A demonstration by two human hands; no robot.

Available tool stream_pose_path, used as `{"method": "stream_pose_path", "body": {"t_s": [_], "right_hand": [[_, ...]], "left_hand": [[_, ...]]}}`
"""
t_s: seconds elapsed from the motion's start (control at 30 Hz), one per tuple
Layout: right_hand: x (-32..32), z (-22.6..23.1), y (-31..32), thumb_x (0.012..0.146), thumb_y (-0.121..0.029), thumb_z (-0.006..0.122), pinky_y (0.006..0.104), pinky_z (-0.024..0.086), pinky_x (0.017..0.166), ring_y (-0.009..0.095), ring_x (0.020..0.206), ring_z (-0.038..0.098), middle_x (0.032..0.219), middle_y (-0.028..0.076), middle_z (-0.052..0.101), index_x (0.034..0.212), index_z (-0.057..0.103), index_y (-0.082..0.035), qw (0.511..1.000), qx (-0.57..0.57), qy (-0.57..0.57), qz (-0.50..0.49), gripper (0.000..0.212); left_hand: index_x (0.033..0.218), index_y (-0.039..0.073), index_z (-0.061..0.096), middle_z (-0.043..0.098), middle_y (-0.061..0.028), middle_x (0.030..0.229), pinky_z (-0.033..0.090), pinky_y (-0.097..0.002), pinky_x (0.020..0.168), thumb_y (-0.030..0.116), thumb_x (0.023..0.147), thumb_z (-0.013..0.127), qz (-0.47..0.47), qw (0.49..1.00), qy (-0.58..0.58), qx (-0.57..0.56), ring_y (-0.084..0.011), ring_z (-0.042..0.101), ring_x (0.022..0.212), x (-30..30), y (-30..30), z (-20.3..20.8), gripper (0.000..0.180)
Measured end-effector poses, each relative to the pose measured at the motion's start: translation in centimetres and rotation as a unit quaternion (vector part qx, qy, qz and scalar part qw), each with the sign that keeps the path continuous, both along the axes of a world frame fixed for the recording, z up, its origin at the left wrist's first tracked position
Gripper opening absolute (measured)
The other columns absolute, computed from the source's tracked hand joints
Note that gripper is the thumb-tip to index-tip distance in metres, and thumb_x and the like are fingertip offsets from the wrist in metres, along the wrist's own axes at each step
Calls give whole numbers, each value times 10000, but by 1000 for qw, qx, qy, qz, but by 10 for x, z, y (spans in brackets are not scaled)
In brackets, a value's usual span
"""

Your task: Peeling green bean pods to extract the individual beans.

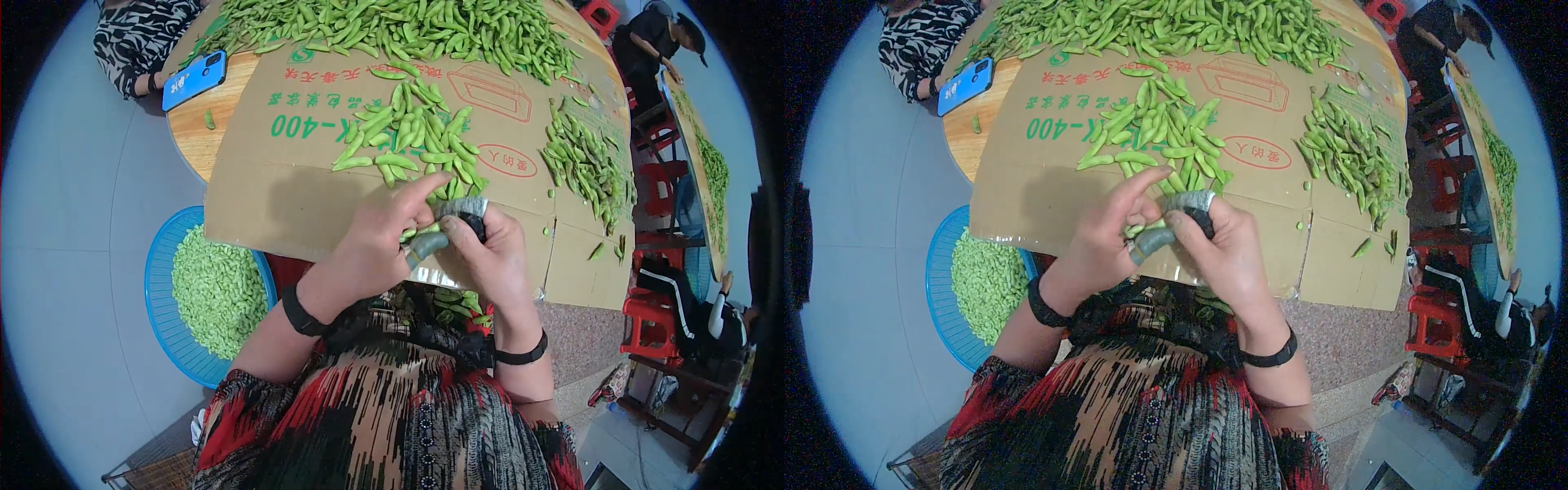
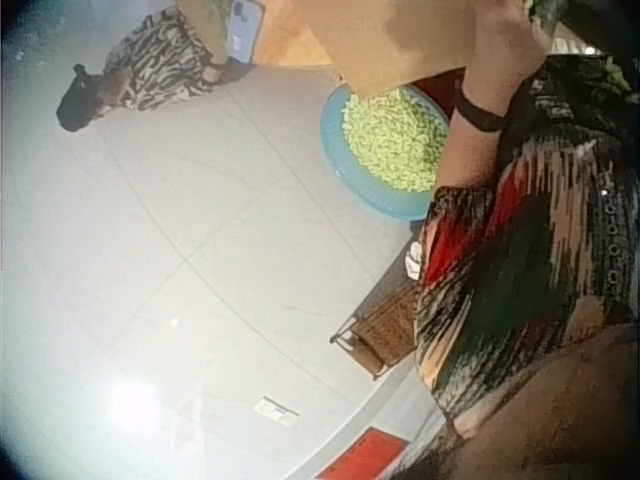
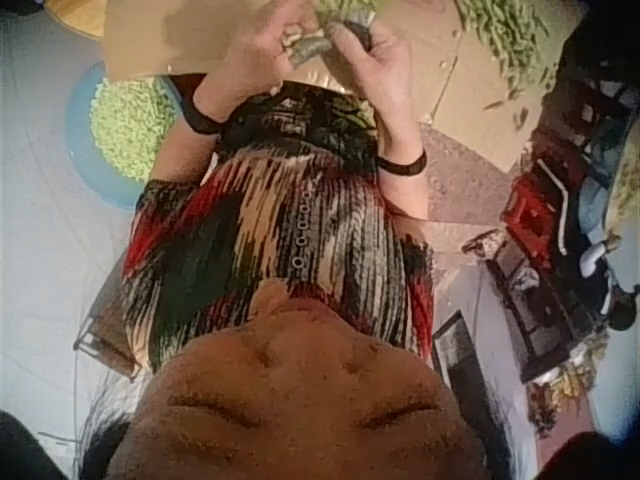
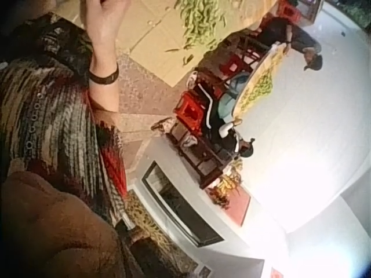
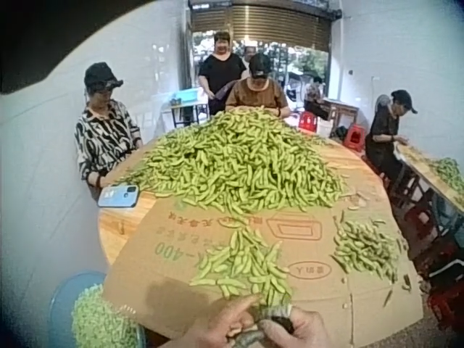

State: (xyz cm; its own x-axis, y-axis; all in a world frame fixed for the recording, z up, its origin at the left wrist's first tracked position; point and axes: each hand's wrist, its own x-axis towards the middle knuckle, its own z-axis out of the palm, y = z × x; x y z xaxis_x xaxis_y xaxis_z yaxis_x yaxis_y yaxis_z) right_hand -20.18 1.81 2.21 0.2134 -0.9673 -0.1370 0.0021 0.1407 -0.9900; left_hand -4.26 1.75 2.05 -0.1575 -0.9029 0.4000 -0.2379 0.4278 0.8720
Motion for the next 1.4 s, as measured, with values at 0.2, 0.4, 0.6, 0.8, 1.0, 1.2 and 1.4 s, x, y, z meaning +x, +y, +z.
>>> {"method": "stream_pose_path", "body": {"t_s": [0.2,0.4,0.6,0.8,1.0,1.2,1.4], "right_hand": [[2,-12,14,901,-98,530,163,220,376,15,430,295,575,-63,390,1018,539,-29,888,246,-381,82,137],[-8,-1,6,876,-156,584,191,315,420,30,458,389,619,-49,490,924,596,-44,970,64,-94,215,123],[17,5,-25,798,-163,609,373,465,479,300,532,593,619,151,591,821,585,-27,844,-307,433,72,140],[12,-7,-26,824,-234,604,416,465,473,349,528,578,572,170,573,752,526,-33,772,-305,555,51,228],[11,8,-23,875,-149,567,207,324,418,61,456,418,555,-31,470,1022,597,-11,997,60,9,50,204],[14,8,-8,959,-234,431,188,247,437,23,503,315,599,-70,395,952,544,-55,979,113,-87,145,212],[18,11,-9,972,-185,372,188,281,444,34,499,335,610,-58,408,960,509,-57,975,87,-78,192,188]], "left_hand": [[1056,110,618,584,-70,786,470,-311,631,-3,681,628,-146,977,-113,-107,-248,574,691,32,4,-8,392],[927,48,574,589,-24,827,415,-219,624,27,780,588,-44,987,121,94,-115,545,707,33,8,-21,149],[978,45,516,524,-13,792,329,-190,537,-11,866,432,-72,889,367,267,-67,421,606,42,-4,-22,150],[1033,38,549,518,-13,790,332,-177,550,4,876,451,-57,882,356,303,-66,432,629,35,-3,-14,188],[1181,35,548,607,-1,988,417,-223,798,32,842,573,-71,930,227,279,-71,522,864,24,-5,-14,340],[921,57,635,620,-4,876,391,-186,615,33,804,605,-52,928,313,194,-51,524,741,20,-3,-36,123],[832,73,570,568,29,788,381,-186,601,21,790,624,-3,896,357,263,-38,490,706,25,-4,-25,86]]}}
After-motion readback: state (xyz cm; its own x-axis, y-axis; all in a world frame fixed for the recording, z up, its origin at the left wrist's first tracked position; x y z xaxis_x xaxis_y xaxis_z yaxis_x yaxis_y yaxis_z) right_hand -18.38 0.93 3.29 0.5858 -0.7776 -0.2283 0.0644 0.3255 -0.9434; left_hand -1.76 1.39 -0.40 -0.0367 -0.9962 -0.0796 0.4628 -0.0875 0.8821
